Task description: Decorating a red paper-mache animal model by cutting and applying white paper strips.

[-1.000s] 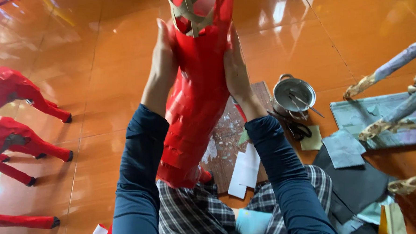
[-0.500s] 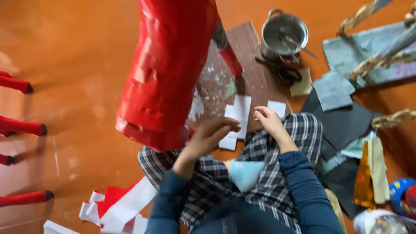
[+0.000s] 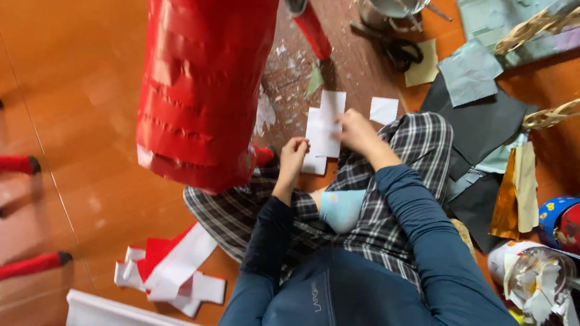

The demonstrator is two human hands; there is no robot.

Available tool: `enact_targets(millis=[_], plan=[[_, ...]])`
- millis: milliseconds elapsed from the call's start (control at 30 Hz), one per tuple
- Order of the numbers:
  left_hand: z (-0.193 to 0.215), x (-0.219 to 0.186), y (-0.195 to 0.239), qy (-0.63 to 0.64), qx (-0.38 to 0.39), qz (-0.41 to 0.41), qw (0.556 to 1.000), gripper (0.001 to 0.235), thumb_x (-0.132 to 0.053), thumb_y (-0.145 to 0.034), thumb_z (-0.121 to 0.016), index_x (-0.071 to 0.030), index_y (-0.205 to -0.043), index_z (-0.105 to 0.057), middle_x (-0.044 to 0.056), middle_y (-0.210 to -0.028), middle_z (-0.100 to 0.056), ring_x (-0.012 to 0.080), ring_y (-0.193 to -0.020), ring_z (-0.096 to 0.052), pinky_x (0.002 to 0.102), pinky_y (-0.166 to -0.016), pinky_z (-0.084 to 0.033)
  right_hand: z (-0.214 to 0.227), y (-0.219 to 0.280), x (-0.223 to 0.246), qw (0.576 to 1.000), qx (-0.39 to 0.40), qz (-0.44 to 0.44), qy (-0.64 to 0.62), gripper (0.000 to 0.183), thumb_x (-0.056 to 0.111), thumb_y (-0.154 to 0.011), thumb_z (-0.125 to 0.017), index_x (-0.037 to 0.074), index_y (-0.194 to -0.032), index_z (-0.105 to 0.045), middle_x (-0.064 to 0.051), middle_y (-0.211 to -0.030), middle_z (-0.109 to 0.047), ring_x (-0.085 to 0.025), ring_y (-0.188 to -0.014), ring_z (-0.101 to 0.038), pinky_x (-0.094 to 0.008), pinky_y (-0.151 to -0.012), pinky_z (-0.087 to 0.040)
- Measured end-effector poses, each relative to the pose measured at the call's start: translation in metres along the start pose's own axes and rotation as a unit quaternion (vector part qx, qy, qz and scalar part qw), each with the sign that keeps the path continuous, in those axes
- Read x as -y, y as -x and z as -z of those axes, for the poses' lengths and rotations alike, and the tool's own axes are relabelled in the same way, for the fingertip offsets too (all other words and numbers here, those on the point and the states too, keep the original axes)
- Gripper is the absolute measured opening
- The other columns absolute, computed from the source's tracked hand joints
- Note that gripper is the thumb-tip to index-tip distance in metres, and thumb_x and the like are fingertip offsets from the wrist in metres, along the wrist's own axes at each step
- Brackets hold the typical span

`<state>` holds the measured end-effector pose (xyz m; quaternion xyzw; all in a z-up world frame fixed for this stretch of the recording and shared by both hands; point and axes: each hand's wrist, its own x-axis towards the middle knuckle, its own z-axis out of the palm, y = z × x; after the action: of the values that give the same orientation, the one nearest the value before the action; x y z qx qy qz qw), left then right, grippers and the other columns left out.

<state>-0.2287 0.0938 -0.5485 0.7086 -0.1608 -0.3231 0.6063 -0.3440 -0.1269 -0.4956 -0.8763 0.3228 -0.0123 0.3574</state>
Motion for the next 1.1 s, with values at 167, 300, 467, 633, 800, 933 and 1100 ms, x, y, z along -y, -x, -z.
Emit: enact_targets(millis=[167, 300, 467, 633, 800, 933, 1100], plan=[[-0.006, -0.014, -0.005, -0.045, 0.049, 0.049, 0.997, 0.023, -0.019, -0.105, -0.070, -0.011, -0.123, -0.082, 0.013, -0.102, -0.082, 0.0214, -0.092, -0.077, 0.039, -0.086, -0.060, -0.038, -0.010, -0.012, 0.967, 0.092, 0.140, 0.193, 0.075, 0.070, -0.074, -0.088, 0.017, -0.125, -0.070, -0.013, -0.129, -0.063, -0.038, -0.122, -0.068, -0.055, -0.094, -0.060], [-0.006, -0.003, -0.010, -0.058, 0.065, 0.069, 0.994, 0.029, -0.024, -0.102, -0.072, -0.011, -0.126, -0.081, 0.015, -0.107, -0.082, 0.0243, -0.101, -0.076, 0.041, -0.088, -0.060, -0.044, -0.018, -0.010, 0.956, 0.121, 0.110, 0.244, 0.074, 0.063, -0.072, -0.093, 0.019, -0.124, -0.066, -0.009, -0.128, -0.065, -0.032, -0.125, -0.065, -0.051, -0.096, -0.057], [-0.007, 0.004, -0.016, -0.076, 0.051, 0.119, 0.989, 0.036, -0.032, -0.101, -0.072, -0.012, -0.130, -0.080, 0.017, -0.116, -0.082, 0.0284, -0.109, -0.078, 0.043, -0.089, -0.062, -0.043, -0.029, -0.021, 0.991, 0.126, 0.032, 0.012, 0.043, 0.057, -0.102, -0.067, 0.016, -0.114, -0.074, -0.019, -0.126, -0.070, -0.043, -0.128, -0.065, -0.060, -0.102, -0.058], [-0.006, -0.023, -0.017, 0.116, 0.038, 0.189, 0.974, 0.062, -0.047, -0.112, -0.062, 0.003, -0.147, -0.063, 0.030, -0.124, -0.076, 0.0361, -0.111, -0.075, 0.046, -0.098, -0.062, -0.022, 0.003, 0.020, 0.995, 0.088, 0.045, 0.004, 0.043, 0.059, -0.108, -0.058, 0.023, -0.122, -0.076, -0.012, -0.132, -0.073, -0.038, -0.131, -0.067, -0.058, -0.102, -0.060], [-0.008, -0.038, -0.014, 0.232, 0.065, 0.273, 0.931, 0.088, -0.068, -0.106, -0.068, 0.006, -0.151, -0.053, 0.025, -0.116, -0.076, 0.0361, -0.099, -0.081, 0.045, -0.088, -0.068, -0.059, 0.016, 0.018, 0.981, -0.005, 0.153, 0.122, 0.038, 0.060, -0.107, -0.058, 0.034, -0.124, -0.079, -0.005, -0.135, -0.074, -0.033, -0.127, -0.070, -0.050, -0.088, -0.065], [-0.001, -0.026, -0.016, 0.242, 0.084, 0.268, 0.929, 0.093, -0.057, -0.106, -0.078, 0.008, -0.163, -0.043, 0.050, -0.149, -0.043, 0.0588, -0.123, -0.065, 0.062, -0.099, -0.059, -0.083, 0.018, 0.017, 0.958, -0.048, 0.211, 0.185, 0.045, 0.057, -0.105, -0.057, 0.037, -0.145, -0.065, -0.009, -0.141, -0.065, -0.035, -0.133, -0.065, -0.046, -0.090, -0.063], [-0.004, -0.002, -0.021, 0.249, 0.057, 0.222, 0.941, 0.052, -0.033, -0.112, -0.068, 0.007, -0.144, -0.059, 0.025, -0.108, -0.073, 0.0338, -0.090, -0.078, 0.057, -0.090, -0.067, -0.061, 0.026, 0.037, 0.962, -0.052, 0.188, 0.192, 0.051, 0.059, -0.107, -0.055, 0.040, -0.154, -0.060, -0.013, -0.152, -0.059, -0.036, -0.146, -0.055, -0.046, -0.100, -0.057]])
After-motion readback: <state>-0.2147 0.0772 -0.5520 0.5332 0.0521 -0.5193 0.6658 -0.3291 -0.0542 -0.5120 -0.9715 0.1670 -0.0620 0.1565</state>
